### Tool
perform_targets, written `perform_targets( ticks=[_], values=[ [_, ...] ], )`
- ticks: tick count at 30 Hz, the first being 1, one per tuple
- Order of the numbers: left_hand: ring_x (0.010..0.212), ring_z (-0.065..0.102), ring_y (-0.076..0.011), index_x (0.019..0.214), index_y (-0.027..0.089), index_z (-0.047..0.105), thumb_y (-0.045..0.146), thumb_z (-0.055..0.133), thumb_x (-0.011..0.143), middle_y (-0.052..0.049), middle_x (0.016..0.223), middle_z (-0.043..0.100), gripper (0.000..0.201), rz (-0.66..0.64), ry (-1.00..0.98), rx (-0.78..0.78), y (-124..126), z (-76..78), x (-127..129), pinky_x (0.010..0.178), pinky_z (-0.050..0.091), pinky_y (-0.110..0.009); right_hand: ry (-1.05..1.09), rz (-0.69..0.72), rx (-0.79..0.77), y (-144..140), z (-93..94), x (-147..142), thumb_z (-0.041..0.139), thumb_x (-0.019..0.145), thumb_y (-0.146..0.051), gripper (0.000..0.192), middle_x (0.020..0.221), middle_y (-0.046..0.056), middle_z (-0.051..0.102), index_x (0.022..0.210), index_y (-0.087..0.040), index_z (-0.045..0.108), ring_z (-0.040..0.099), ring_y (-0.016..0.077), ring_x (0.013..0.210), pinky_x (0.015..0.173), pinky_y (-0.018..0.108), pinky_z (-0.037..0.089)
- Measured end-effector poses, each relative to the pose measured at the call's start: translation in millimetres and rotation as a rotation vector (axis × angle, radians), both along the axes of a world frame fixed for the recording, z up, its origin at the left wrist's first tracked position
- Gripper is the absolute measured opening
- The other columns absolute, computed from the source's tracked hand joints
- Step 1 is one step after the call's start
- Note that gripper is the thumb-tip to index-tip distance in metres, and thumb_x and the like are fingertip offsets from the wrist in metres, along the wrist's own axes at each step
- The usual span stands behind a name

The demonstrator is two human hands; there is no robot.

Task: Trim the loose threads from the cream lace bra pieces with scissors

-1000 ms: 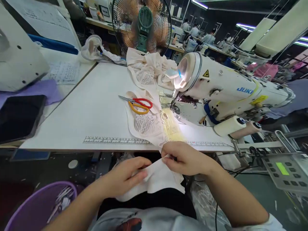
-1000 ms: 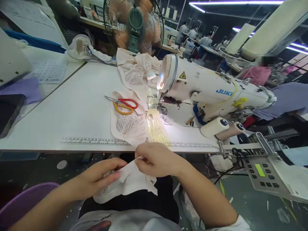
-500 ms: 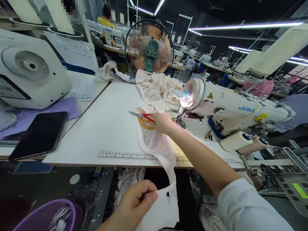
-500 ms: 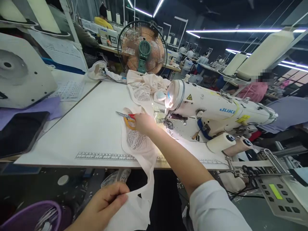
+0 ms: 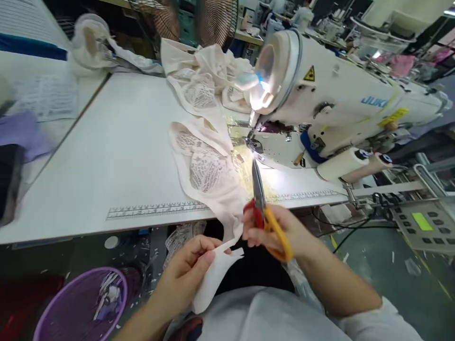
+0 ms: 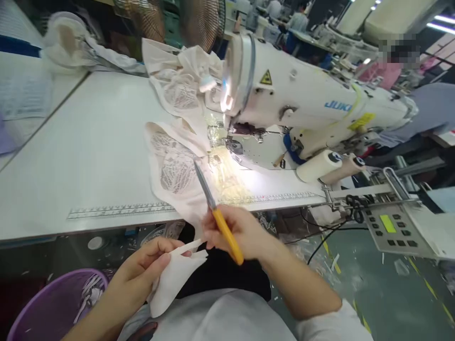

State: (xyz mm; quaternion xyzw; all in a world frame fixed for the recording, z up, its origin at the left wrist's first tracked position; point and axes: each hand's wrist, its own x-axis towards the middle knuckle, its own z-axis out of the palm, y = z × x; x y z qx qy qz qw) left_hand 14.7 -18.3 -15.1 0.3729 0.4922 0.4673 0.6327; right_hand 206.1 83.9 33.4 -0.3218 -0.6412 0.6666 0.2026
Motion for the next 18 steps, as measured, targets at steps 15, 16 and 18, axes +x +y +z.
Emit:
perform_targets(
  ticks=[15, 16, 18],
  values=[
    [0.052, 0.043, -0.0082, 0.07, 0.015, 0.059, 0.05, 0.075, 0.067, 0.001, 0.063, 0.058, 0.039, -0.097, 0.025, -0.349, 6, 2.3, 42, 0.048, 0.032, -0.017, -0.093, 0.031, 0.019, -13, -32.5, 38, 0.074, 0.066, -0.018, 0.032, 0.066, -0.007, 0.044, 0.07, -0.018, 0.042, 0.041, 0.0067, 0.058, 0.053, 0.02, 0.036],
    [0.052, 0.044, -0.0085, 0.071, 0.015, 0.059, 0.049, 0.076, 0.067, 0.001, 0.063, 0.058, 0.038, -0.092, 0.027, -0.362, 7, 2.2, 43, 0.049, 0.033, -0.017, -0.071, 0.033, -0.006, -13, -33.3, 37, 0.074, 0.065, -0.015, 0.031, 0.068, -0.007, 0.045, 0.071, -0.017, 0.043, 0.042, 0.0065, 0.059, 0.054, 0.019, 0.036],
    [0.054, 0.046, -0.009, 0.073, 0.015, 0.06, 0.049, 0.077, 0.066, 0.0, 0.064, 0.059, 0.038, -0.094, 0.016, -0.392, 7, 1.1, 45, 0.05, 0.034, -0.017, -0.023, 0.052, -0.04, -12, -34.7, 37, 0.072, 0.064, -0.011, 0.03, 0.071, -0.006, 0.047, 0.073, -0.017, 0.044, 0.044, 0.0064, 0.061, 0.056, 0.019, 0.038]
  ],
)
